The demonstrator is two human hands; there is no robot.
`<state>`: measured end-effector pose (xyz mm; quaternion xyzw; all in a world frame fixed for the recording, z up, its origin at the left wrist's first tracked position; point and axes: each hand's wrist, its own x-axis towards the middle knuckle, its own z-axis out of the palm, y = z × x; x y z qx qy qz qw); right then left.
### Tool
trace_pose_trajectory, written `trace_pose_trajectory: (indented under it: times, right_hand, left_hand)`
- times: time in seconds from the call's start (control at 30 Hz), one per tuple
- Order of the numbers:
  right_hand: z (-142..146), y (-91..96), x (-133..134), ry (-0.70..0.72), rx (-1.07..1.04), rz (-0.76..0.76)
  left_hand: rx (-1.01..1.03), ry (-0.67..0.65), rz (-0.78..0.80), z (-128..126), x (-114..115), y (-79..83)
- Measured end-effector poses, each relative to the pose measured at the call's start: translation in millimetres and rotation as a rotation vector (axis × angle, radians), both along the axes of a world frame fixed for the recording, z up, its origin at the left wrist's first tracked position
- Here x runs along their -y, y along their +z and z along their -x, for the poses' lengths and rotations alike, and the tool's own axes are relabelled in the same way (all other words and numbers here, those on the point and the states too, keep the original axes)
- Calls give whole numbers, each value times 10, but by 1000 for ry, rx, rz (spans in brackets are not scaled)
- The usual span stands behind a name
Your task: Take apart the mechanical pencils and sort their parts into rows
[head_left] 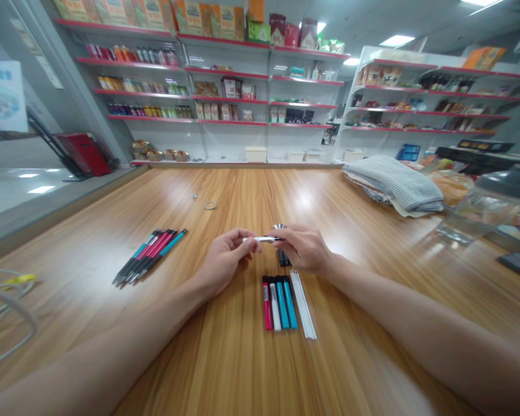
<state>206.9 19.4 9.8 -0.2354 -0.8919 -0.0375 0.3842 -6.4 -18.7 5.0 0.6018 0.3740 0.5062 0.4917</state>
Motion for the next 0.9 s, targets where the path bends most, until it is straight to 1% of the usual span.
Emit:
trace_pose_trajectory:
  times: [0.07, 0.13, 0.23, 0.33, 0.4, 0.43, 0.5, 0.53, 0.6, 0.67, 0.8, 0.9]
  right_hand:
    - [11, -2, 14, 4, 22, -11]
    - [18, -11, 17, -14, 47, -20]
    - [19, -21, 10, -29, 76, -28]
    - [5, -15, -3, 8, 52, -13]
    - [-21, -12, -24, 12, -5, 9]
    - [-39, -13, -41, -2, -44, 25]
    - [-81, -19, -84, -55, -127, 57]
    - [-103, -25, -108, -89, -163, 72]
    - [-142, -37, -152, -157, -212, 95]
    - [-171, -48, -185, -199, -234, 100]
    - [-189, -66, -206, -218, -229, 94]
    - [-183, -79, -206, -220, -200, 99]
  left_hand:
    - [-69, -5, -30, -6, 15, 15]
    - [-189, 0, -98, -28, 50, 39]
    - [-314, 70, -246, -60, 102, 68]
    - [-409, 145, -352, -40, 91, 53]
    - [-470, 200, -346, 0, 43, 13]
    - [-486, 224, -310, 22, 13, -10]
    - [-474, 266, -231, 61, -40, -50]
    - [-477, 274, -216, 74, -56, -60]
    - [-546, 268, -216, 86, -62, -61]
    - [-673, 236, -245, 79, -38, -43]
    - [-915, 170, -382, 44, 37, -15]
    - [-1014, 159, -451, 33, 68, -3]
